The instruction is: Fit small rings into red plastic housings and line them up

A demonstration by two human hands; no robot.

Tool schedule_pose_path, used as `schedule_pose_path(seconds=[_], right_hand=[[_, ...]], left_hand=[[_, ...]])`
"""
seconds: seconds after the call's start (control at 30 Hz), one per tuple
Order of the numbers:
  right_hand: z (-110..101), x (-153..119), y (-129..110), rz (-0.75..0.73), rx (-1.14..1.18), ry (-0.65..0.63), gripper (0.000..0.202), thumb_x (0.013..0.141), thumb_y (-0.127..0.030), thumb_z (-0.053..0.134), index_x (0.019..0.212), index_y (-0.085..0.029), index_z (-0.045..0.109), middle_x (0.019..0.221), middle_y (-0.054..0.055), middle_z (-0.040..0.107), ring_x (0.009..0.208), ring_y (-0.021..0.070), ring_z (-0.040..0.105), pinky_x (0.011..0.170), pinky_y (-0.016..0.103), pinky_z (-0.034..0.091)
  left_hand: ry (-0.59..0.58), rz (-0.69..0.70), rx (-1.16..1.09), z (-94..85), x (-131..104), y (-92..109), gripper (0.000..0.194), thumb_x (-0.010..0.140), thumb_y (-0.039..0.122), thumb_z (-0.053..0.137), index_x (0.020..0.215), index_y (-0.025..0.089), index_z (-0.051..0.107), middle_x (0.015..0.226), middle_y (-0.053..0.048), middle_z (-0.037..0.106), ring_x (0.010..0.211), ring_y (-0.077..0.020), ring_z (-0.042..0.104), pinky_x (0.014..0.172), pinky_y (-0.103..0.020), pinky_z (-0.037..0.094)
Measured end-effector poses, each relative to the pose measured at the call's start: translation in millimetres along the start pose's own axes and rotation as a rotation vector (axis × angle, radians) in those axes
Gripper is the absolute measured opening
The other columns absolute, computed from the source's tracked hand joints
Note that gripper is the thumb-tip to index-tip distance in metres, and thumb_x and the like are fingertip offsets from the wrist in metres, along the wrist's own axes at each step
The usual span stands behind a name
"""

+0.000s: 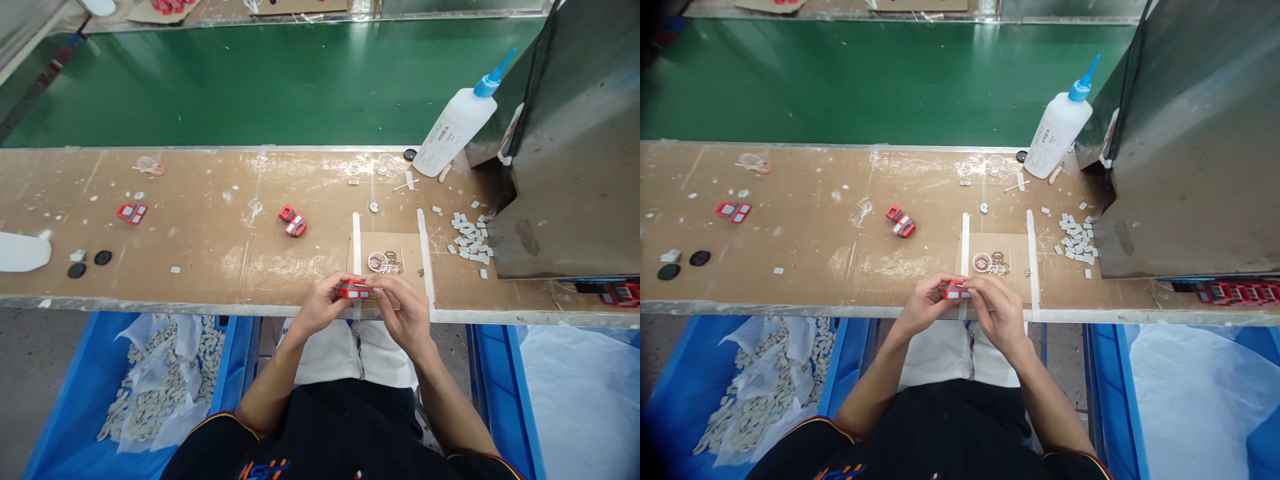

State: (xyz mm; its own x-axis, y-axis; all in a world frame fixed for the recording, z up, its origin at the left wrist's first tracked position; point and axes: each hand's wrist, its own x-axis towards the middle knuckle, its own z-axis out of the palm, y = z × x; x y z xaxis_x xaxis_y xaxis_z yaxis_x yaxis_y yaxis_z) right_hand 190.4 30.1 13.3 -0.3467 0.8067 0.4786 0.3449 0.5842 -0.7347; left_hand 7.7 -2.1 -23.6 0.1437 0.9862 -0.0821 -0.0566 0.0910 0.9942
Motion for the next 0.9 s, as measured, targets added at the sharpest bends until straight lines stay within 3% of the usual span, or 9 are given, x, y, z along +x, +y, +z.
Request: schedule_pose_path(seconds=[0.3, 0.5, 0.57, 0.7, 0.8, 0.9], right_hand=[[0, 3, -1, 0.012, 0.052, 0.031, 0.016, 0.1, -0.016, 0.051, 0.098, -0.023, 0.066, 0.089, 0.005, 0.074, 0.085, 0.0185, 0.072, 0.075, 0.033, 0.059], [-11, 6, 26, 0.106, -0.066, 0.296, 0.014, 0.099, -0.021, 0.055, 0.094, -0.024, 0.068, 0.088, 0.005, 0.072, 0.083, 0.0203, 0.069, 0.073, 0.035, 0.057], [-6, 8, 35, 0.102, -0.112, 0.28, 0.015, 0.098, -0.022, 0.055, 0.093, -0.024, 0.069, 0.089, 0.005, 0.07, 0.084, 0.0204, 0.068, 0.074, 0.035, 0.057], [4, 8, 39, 0.133, -0.141, 0.122, 0.017, 0.1, -0.025, 0.053, 0.103, -0.023, 0.07, 0.1, 0.009, 0.067, 0.094, 0.0221, 0.067, 0.079, 0.037, 0.058], [-11, -1, 41, 0.15, -0.189, 0.128, 0.022, 0.1, -0.028, 0.053, 0.117, -0.022, 0.066, 0.113, 0.012, 0.065, 0.105, 0.0239, 0.065, 0.083, 0.039, 0.058], [-48, -19, 56, 0.234, -0.4, 0.295, 0.023, 0.1, -0.029, 0.051, 0.114, -0.021, 0.067, 0.111, 0.012, 0.064, 0.097, 0.0237, 0.064, 0.081, 0.04, 0.057]], left_hand=[[-0.018, -0.009, -0.013, -0.8, 0, 1, 0.03, 0.086, 0.018, 0.069, 0.115, 0.015, 0.07, 0.121, -0.013, 0.074, 0.106, -0.0222, 0.072, 0.083, -0.028, 0.06], [-0.003, 0.011, -0.007, -1.5, 0, 1, 0.028, 0.085, 0.021, 0.073, 0.113, 0.016, 0.07, 0.123, -0.015, 0.074, 0.108, -0.0232, 0.073, 0.088, -0.031, 0.06], [-0.008, 0.003, -0.016, -1.5, 0, 1, 0.028, 0.085, 0.023, 0.074, 0.112, 0.016, 0.07, 0.123, -0.016, 0.074, 0.107, -0.0233, 0.073, 0.088, -0.032, 0.06], [-0.007, -0.023, -0.017, -2.1, 0, 2, 0.028, 0.085, 0.026, 0.076, 0.11, 0.016, 0.071, 0.122, -0.015, 0.075, 0.109, -0.0238, 0.073, 0.087, -0.031, 0.061], [-0.004, -0.03, -0.001, -2.9, -1, 3, 0.026, 0.086, 0.027, 0.075, 0.11, 0.016, 0.071, 0.121, -0.014, 0.076, 0.103, -0.0219, 0.074, 0.082, -0.028, 0.06], [-0.006, -0.021, 0.019, -3.5, -1, 3, 0.027, 0.086, 0.027, 0.075, 0.11, 0.016, 0.071, 0.117, -0.013, 0.077, 0.096, -0.0189, 0.075, 0.079, -0.025, 0.06]])
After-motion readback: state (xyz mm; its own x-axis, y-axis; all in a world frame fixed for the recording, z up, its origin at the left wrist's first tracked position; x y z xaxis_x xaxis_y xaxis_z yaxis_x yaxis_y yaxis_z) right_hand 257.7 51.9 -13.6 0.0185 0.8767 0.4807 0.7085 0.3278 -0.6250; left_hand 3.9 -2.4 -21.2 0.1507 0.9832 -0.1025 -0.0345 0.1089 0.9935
